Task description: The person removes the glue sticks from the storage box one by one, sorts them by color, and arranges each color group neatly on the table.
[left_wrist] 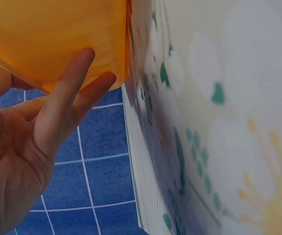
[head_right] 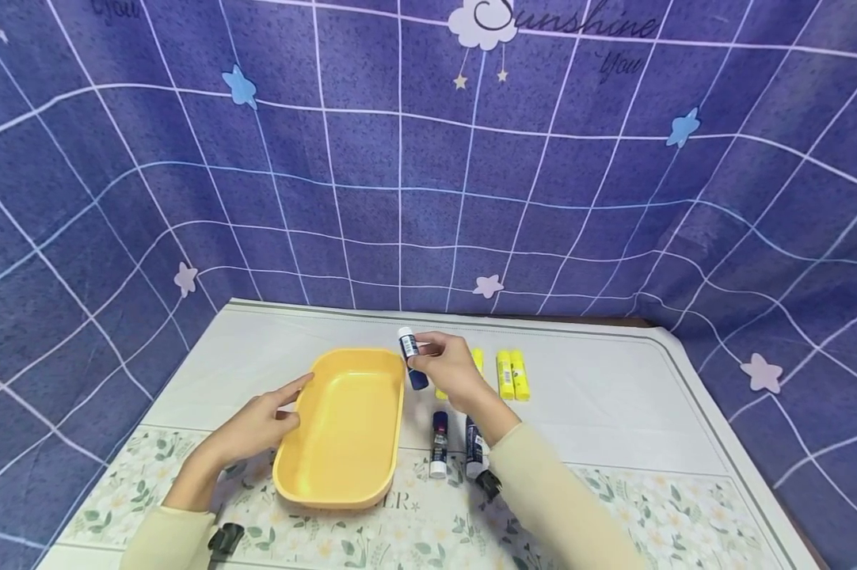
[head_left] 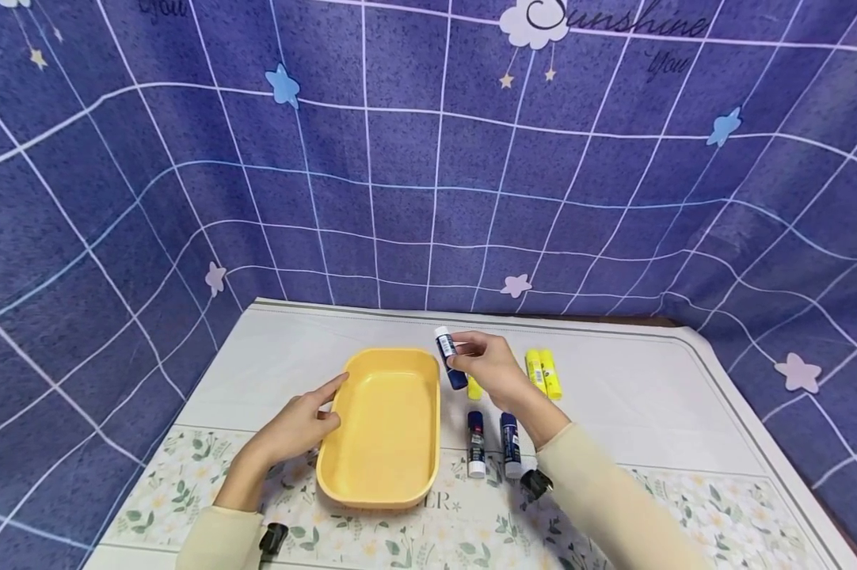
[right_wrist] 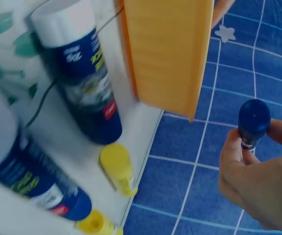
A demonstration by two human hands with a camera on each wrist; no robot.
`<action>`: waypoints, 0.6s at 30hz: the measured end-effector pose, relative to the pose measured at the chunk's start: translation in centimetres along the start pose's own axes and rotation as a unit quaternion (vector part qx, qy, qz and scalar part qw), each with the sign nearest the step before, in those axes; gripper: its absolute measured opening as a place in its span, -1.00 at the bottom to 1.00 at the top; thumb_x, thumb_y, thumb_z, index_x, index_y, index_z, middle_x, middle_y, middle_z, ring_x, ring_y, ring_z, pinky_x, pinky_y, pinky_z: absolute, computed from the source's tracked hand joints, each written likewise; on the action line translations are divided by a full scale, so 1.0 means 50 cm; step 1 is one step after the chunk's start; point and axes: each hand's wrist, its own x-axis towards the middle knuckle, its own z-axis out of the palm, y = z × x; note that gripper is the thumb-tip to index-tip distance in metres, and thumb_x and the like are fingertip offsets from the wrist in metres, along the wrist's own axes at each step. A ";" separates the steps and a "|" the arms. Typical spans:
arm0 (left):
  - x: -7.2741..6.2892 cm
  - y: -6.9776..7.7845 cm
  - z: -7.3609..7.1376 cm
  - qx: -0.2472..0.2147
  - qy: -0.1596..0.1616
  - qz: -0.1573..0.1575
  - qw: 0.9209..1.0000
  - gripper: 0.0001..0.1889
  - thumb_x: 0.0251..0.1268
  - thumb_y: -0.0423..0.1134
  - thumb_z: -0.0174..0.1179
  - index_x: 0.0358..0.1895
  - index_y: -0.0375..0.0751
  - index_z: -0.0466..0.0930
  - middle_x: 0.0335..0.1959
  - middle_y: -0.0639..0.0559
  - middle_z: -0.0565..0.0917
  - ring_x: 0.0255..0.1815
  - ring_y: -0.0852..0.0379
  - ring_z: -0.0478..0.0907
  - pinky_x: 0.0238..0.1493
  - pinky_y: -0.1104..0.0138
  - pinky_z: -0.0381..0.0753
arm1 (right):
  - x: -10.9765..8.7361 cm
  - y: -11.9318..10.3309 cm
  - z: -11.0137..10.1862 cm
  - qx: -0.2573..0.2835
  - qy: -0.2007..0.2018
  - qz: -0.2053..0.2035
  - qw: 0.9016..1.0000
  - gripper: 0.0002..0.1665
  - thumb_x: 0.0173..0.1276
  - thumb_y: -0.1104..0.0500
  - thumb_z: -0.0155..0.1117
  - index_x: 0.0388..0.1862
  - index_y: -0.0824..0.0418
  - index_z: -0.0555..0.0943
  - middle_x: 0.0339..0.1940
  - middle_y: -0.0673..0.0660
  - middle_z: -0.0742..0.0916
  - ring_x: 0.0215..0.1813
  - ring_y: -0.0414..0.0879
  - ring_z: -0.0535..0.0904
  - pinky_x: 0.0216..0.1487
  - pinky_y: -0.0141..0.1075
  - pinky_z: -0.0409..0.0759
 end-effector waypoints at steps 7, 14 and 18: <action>0.002 -0.001 0.000 0.003 0.000 0.002 1.000 -0.21 0.44 -0.38 0.03 0.70 -0.09 -0.01 0.52 -0.44 0.35 -0.63 0.04 0.55 -0.55 0.14 0.67 | -0.014 0.020 -0.046 0.005 0.007 0.011 1.000 -0.48 0.35 0.39 0.30 0.31 0.36 0.60 -0.05 0.20 0.66 -0.05 -0.12 0.55 -0.13 -0.45 0.61; 0.002 0.004 0.003 0.010 0.004 0.004 1.000 -0.21 0.43 -0.38 0.03 0.70 -0.09 0.00 0.51 -0.46 0.37 -0.72 0.01 0.46 -0.60 0.19 0.62 | -0.034 0.037 -0.088 0.010 0.020 0.021 1.000 -0.44 0.39 0.39 0.27 0.37 0.41 0.53 0.00 0.23 0.65 -0.02 -0.14 0.55 -0.09 -0.50 0.61; 0.000 0.005 0.001 0.014 0.006 0.004 1.000 -0.21 0.43 -0.39 0.03 0.70 -0.10 -0.01 0.51 -0.46 0.35 -0.74 0.12 0.40 -0.63 0.27 0.57 | -0.049 0.048 -0.116 0.011 0.028 0.029 0.999 -0.42 0.39 0.39 0.26 0.39 0.43 0.50 -0.03 0.19 0.63 -0.04 -0.16 0.54 -0.09 -0.52 0.61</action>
